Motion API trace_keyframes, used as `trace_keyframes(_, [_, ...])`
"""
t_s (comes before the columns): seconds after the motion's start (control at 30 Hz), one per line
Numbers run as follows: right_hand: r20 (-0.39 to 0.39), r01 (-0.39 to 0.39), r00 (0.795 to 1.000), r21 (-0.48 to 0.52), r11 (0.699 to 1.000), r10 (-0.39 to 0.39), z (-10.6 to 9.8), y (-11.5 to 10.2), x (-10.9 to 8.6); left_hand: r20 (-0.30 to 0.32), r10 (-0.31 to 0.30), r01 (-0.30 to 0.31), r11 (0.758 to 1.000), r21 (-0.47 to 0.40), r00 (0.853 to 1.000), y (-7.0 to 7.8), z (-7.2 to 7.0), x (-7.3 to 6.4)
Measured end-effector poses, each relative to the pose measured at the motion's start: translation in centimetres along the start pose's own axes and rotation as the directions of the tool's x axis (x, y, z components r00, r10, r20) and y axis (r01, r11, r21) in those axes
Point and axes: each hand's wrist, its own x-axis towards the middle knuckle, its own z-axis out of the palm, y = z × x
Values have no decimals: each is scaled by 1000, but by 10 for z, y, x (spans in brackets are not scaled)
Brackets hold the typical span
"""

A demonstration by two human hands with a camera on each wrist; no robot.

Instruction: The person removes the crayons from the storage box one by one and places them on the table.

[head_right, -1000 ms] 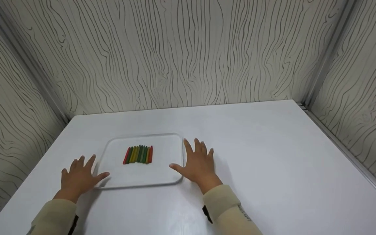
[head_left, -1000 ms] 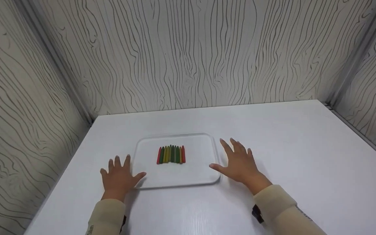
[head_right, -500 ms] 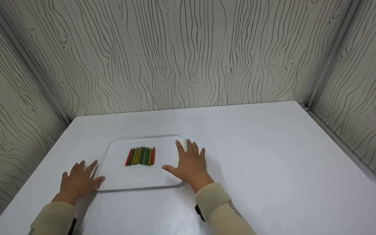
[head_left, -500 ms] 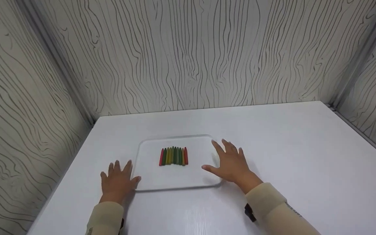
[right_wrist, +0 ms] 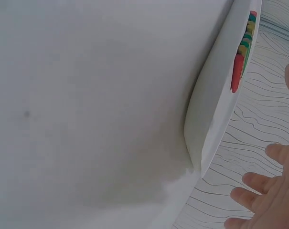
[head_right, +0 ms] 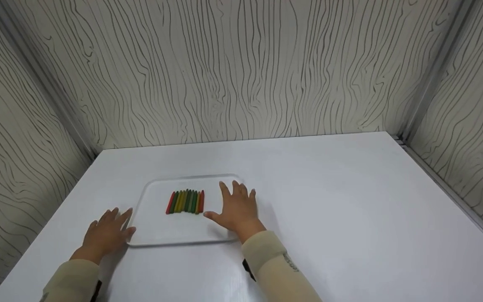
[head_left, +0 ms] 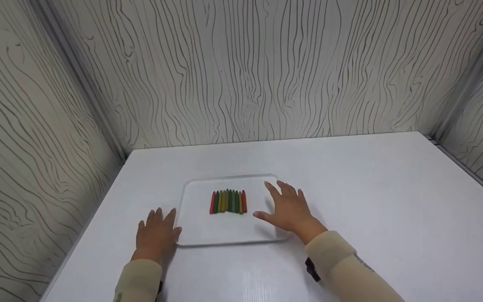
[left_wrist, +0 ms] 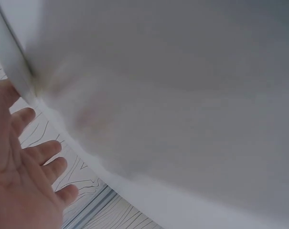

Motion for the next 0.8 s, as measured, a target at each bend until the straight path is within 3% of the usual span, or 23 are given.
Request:
trace_keyframes(0.17, [11,11,1000,-2,1000,-11,3,-5,6,8,13,-13,1000,18,1000,1,1,-1])
trace_keyframes(0.63, [-2,9,1000,-12,1000,-9,14,-8,10,31,-1,4,996,-85,1000,5,0,-7])
trace_keyframes(0.8, [14,5,1000,3,1000,-5,15,-8,9,18,35,-33,997,-65,999,9,-1,-12])
